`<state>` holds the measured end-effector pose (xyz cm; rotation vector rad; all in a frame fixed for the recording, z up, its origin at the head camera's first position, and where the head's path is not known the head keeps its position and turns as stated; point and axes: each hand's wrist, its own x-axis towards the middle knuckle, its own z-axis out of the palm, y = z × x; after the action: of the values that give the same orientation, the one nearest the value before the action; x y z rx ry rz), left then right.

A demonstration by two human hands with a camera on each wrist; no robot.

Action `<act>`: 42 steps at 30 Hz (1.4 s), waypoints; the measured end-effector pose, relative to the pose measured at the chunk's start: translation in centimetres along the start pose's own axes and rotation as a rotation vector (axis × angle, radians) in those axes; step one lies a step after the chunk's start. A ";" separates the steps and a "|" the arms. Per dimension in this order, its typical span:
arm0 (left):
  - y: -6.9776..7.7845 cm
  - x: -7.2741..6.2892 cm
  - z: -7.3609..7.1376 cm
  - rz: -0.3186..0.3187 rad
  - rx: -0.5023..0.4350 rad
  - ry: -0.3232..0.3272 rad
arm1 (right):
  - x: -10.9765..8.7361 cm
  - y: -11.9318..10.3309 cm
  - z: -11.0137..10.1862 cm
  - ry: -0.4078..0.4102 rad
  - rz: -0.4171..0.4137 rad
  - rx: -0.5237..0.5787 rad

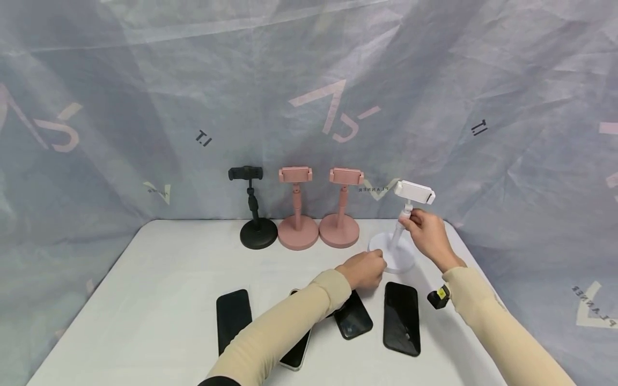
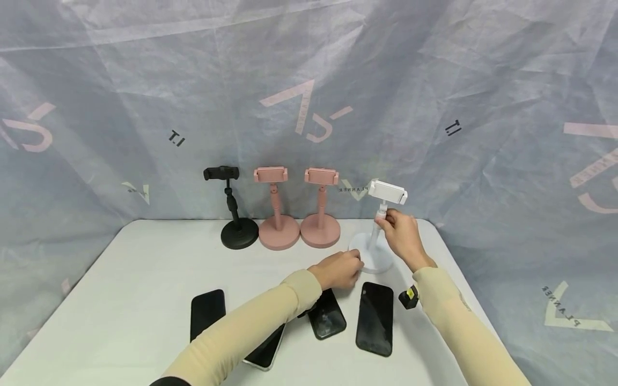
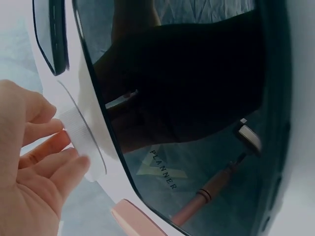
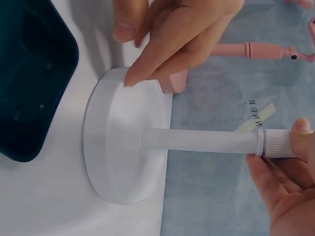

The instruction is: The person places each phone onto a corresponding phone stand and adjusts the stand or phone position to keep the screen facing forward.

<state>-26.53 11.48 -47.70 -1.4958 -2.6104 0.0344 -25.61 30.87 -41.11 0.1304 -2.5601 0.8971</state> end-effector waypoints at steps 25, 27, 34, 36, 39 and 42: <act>1.3 -0.3 0.4 0.132 0.111 0.135 | -3.2 -0.7 -0.7 0.066 -0.093 -0.019; 1.3 -0.3 0.5 0.141 0.112 0.143 | -3.4 -0.7 -0.6 0.073 -0.096 -0.018; 1.6 -0.5 0.3 0.161 0.101 0.144 | -4.0 -0.9 -1.0 0.072 -0.091 -0.037; 1.6 -0.6 0.3 0.168 0.103 0.137 | -4.2 -0.9 -1.1 0.068 -0.092 -0.041; 1.6 -0.7 0.3 0.181 0.099 0.128 | -4.4 -0.9 -1.2 0.054 -0.089 -0.046; 1.6 -0.7 0.2 0.193 0.081 0.119 | -4.4 -1.0 -1.6 0.020 -0.080 -0.047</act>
<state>-24.82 11.66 -48.14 -1.6614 -2.3369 0.0675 -20.78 30.83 -41.24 0.2074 -2.5360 0.8034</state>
